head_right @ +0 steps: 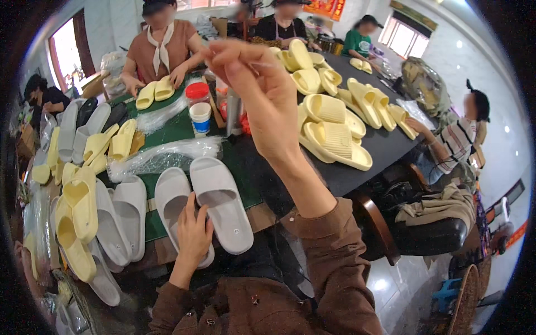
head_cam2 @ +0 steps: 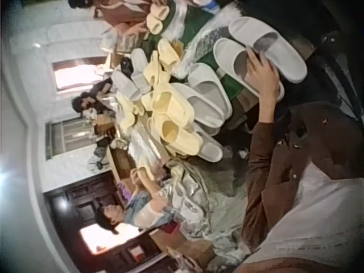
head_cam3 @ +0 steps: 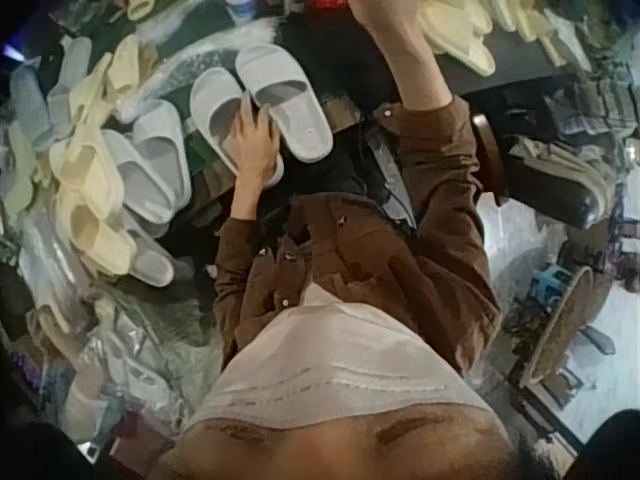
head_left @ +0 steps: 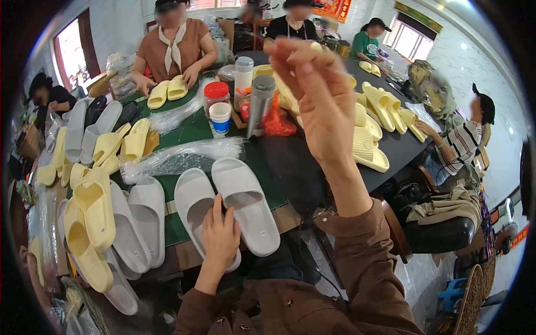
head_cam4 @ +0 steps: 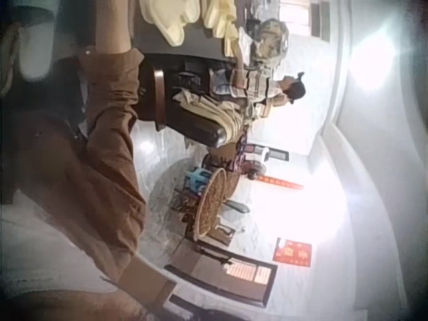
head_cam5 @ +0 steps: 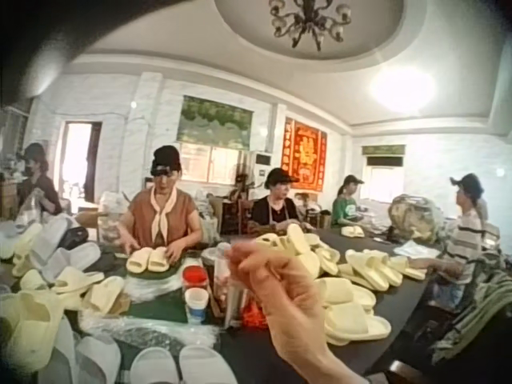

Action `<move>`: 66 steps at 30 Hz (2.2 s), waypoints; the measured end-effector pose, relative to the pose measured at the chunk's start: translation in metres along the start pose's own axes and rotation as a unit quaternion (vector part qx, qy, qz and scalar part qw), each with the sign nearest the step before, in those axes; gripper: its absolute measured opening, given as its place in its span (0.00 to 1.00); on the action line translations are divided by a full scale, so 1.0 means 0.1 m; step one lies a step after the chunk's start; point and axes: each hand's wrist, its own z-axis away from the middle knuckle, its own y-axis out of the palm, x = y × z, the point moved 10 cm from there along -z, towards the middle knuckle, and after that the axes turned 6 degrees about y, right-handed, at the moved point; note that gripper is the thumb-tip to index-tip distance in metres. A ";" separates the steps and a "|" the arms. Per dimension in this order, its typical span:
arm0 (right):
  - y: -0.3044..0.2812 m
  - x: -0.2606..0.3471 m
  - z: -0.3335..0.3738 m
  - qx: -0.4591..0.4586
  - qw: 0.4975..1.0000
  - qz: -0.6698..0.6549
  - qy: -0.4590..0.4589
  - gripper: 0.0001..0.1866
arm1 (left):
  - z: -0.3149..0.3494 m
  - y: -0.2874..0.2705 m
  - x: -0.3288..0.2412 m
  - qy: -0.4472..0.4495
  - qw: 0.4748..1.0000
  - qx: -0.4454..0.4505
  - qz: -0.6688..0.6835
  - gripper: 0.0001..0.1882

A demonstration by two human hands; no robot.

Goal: The person inserts small white circular stickers into the footbeds of white and yellow plastic slippers. They handle the slippers one at a time, placing the stickers and then stacking the finished pairs on the table.

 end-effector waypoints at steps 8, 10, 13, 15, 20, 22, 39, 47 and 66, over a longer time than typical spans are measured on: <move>0.21 -1.30 0.31 -0.071 0.968 -0.163 0.177 0.09 | 0.01 0.03 0.03 0.003 1.000 0.006 -0.015 0.19; -0.05 -2.10 0.72 -0.144 0.939 -0.102 0.295 0.11 | 0.02 -0.02 0.02 0.014 1.000 -0.012 -0.007 0.19; -0.49 -2.85 1.39 -0.221 0.889 0.051 0.398 0.11 | 0.01 0.02 0.05 0.011 1.000 -0.008 -0.005 0.20; -0.65 -3.05 1.60 -0.215 0.883 0.135 0.395 0.12 | 0.00 0.02 0.04 0.016 1.000 -0.015 -0.001 0.20; -0.58 -3.00 1.59 -0.172 0.867 0.256 0.391 0.11 | -0.01 -0.07 -0.01 0.017 0.999 -0.040 0.005 0.20; -0.60 -3.11 1.65 -0.181 0.852 0.246 0.425 0.11 | 0.02 -0.04 0.01 0.013 1.000 -0.028 -0.003 0.20; -0.73 -2.71 1.48 -0.248 0.879 0.347 0.214 0.09 | -0.01 -0.13 0.05 0.030 0.998 -0.037 0.049 0.18; -0.12 -2.16 1.28 -0.133 0.951 0.107 0.257 0.08 | 0.01 -0.45 0.23 -0.083 0.963 -0.116 0.229 0.16; 0.23 -1.03 2.37 0.079 0.894 -0.146 0.416 0.07 | 0.48 -0.66 0.96 -0.293 0.729 -0.180 0.592 0.15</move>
